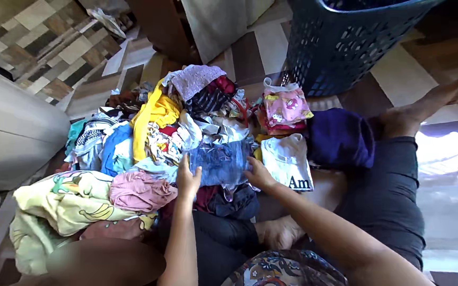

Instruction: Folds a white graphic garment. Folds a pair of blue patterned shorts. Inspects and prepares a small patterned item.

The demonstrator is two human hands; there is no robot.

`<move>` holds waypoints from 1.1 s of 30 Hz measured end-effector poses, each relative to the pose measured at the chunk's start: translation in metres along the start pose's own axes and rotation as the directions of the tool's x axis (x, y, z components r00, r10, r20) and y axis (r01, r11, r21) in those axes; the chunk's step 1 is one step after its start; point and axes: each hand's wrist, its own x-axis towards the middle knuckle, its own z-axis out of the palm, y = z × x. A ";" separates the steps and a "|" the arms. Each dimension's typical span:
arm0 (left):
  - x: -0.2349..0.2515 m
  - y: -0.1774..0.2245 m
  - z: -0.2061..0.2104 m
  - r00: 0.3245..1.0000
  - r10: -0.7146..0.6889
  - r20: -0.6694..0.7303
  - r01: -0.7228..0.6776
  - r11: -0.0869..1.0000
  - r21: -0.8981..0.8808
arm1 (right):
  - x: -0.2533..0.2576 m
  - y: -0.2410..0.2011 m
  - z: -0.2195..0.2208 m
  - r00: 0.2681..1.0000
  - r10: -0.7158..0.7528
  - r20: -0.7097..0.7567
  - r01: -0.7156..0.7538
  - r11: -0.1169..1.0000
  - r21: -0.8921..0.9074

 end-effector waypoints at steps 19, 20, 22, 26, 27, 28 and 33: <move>-0.035 0.043 0.118 0.997 0.004 0.074 0.017 0.959 -0.284 | 0.012 -0.063 0.014 0.994 0.105 0.044 -0.112 0.852 0.511; -0.037 0.042 0.119 0.995 -0.097 -0.024 0.071 0.851 -0.520 | 0.012 -0.075 0.019 0.997 -0.003 0.084 -0.034 0.899 0.438; -0.046 0.048 0.110 0.952 -0.298 -0.069 0.118 0.566 -0.816 | 0.008 -0.102 0.025 0.954 -0.188 0.234 0.127 0.959 0.253; -0.056 0.044 0.086 0.858 -0.495 0.142 0.234 0.130 -0.964 | 0.007 -0.102 0.038 0.927 -0.272 0.260 0.230 0.956 0.181; -0.054 0.042 0.083 0.814 -0.539 0.218 0.253 -0.009 -0.967 | 0.010 -0.092 0.043 0.960 -0.213 0.181 0.172 0.961 0.215; -0.053 0.042 0.080 0.771 -0.573 0.276 0.268 -0.100 -0.958 | 0.011 -0.083 0.046 0.986 -0.126 0.109 0.095 0.963 0.250; -0.071 0.052 0.068 0.817 -0.463 0.345 0.234 -0.280 -0.931 | 0.011 -0.067 0.051 0.953 0.249 0.171 -0.297 0.675 0.675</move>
